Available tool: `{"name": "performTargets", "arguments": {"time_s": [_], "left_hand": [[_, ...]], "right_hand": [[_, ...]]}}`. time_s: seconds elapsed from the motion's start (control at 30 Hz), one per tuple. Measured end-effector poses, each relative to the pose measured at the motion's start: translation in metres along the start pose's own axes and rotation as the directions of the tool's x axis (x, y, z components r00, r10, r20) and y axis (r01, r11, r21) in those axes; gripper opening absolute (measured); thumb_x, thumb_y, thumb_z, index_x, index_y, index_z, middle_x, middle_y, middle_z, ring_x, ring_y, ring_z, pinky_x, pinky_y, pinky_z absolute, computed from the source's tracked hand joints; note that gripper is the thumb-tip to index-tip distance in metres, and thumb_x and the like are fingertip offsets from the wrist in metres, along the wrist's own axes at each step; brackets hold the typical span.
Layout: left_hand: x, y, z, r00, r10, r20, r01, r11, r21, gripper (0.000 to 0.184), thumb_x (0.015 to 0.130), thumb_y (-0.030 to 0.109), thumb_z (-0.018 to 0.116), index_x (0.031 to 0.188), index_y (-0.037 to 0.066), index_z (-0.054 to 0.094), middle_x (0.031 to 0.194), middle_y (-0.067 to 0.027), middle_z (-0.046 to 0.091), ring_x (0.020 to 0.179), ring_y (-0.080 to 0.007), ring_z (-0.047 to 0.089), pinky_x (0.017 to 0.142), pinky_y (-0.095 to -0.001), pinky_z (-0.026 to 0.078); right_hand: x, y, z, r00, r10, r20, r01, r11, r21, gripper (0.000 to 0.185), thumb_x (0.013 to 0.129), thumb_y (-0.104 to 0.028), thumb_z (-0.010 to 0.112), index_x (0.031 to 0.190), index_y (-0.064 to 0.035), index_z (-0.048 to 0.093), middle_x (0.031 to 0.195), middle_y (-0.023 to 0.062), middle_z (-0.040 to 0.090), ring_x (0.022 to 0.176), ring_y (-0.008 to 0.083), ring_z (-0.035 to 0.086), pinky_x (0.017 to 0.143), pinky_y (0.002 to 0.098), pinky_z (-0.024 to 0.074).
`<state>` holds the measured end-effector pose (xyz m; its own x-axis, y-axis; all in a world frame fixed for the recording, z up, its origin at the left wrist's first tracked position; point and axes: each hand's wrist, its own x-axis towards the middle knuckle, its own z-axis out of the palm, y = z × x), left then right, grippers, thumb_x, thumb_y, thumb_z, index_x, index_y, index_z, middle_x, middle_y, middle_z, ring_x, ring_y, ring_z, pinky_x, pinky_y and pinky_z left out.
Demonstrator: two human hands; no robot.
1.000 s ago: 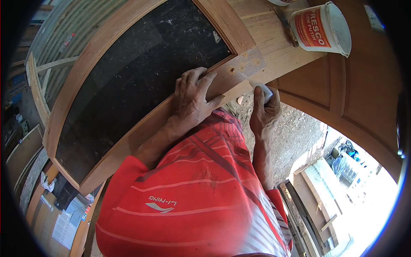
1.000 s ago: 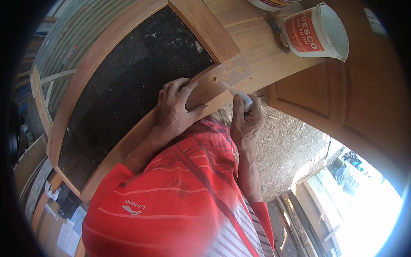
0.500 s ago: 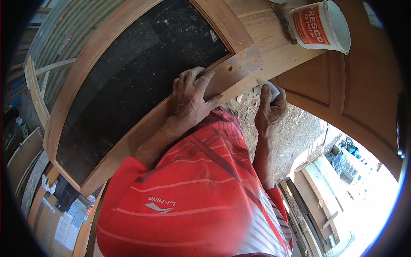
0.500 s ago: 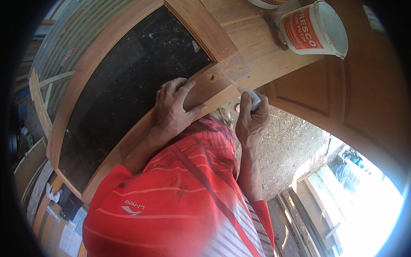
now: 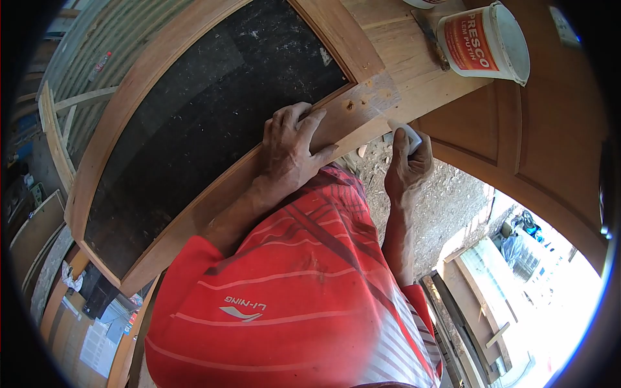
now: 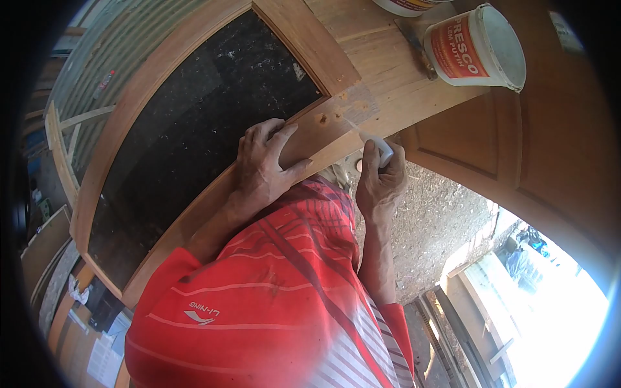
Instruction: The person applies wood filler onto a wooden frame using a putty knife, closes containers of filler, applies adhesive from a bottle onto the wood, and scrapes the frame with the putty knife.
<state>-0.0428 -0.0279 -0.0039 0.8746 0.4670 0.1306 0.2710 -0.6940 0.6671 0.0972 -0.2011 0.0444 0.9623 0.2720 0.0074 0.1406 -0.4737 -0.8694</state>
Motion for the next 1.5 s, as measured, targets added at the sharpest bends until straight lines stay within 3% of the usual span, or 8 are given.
{"name": "performTargets", "arguments": {"time_s": [0.5,0.83,1.33,1.5], "left_hand": [[0.0,0.0,0.0,1.0,-0.005,0.01,0.005,1.0,-0.01,0.075,0.08,0.031,0.095,0.144,0.011,0.063,0.141,-0.0139,0.057,0.133,-0.0366,0.054,0.11,-0.0541,0.047],[0.001,0.003,-0.002,1.0,-0.008,0.014,0.008,1.0,0.012,0.074,0.081,0.031,0.095,0.145,0.011,0.063,0.142,-0.0141,0.057,0.133,-0.0368,0.055,0.11,-0.0543,0.047],[0.001,0.004,-0.003,1.0,-0.007,0.005,0.007,1.0,0.003,0.075,0.079,0.028,0.096,0.144,0.011,0.063,0.142,-0.0142,0.057,0.133,-0.0366,0.055,0.109,-0.0543,0.047],[0.002,0.004,-0.003,1.0,-0.015,0.01,0.015,1.0,0.003,0.075,0.078,0.027,0.097,0.144,0.012,0.063,0.142,-0.0142,0.057,0.133,-0.0365,0.055,0.109,-0.054,0.047]], "right_hand": [[0.0,0.0,-0.003,1.0,0.005,0.013,-0.005,1.0,-0.028,0.025,0.109,-0.024,0.073,0.114,0.0,0.076,0.098,0.0037,0.076,0.085,0.0074,0.063,0.075,0.0271,0.0523],[0.023,0.009,-0.016,0.988,-0.044,-0.151,0.033,0.996,-0.077,0.032,0.109,-0.032,0.074,0.111,0.0,0.077,0.095,0.0048,0.077,0.084,0.0094,0.065,0.076,0.029,0.0542],[0.027,0.01,-0.015,0.993,-0.025,-0.111,0.012,0.993,-0.118,0.03,0.109,-0.03,0.073,0.11,-0.0006,0.077,0.092,0.0031,0.076,0.082,0.0082,0.063,0.074,0.0282,0.0531],[0.028,0.011,-0.012,0.991,-0.051,-0.12,0.041,0.995,-0.089,0.029,0.108,-0.029,0.074,0.109,-0.0003,0.074,0.083,0.0015,0.07,0.076,0.0068,0.06,0.068,0.0257,0.0492]]}}
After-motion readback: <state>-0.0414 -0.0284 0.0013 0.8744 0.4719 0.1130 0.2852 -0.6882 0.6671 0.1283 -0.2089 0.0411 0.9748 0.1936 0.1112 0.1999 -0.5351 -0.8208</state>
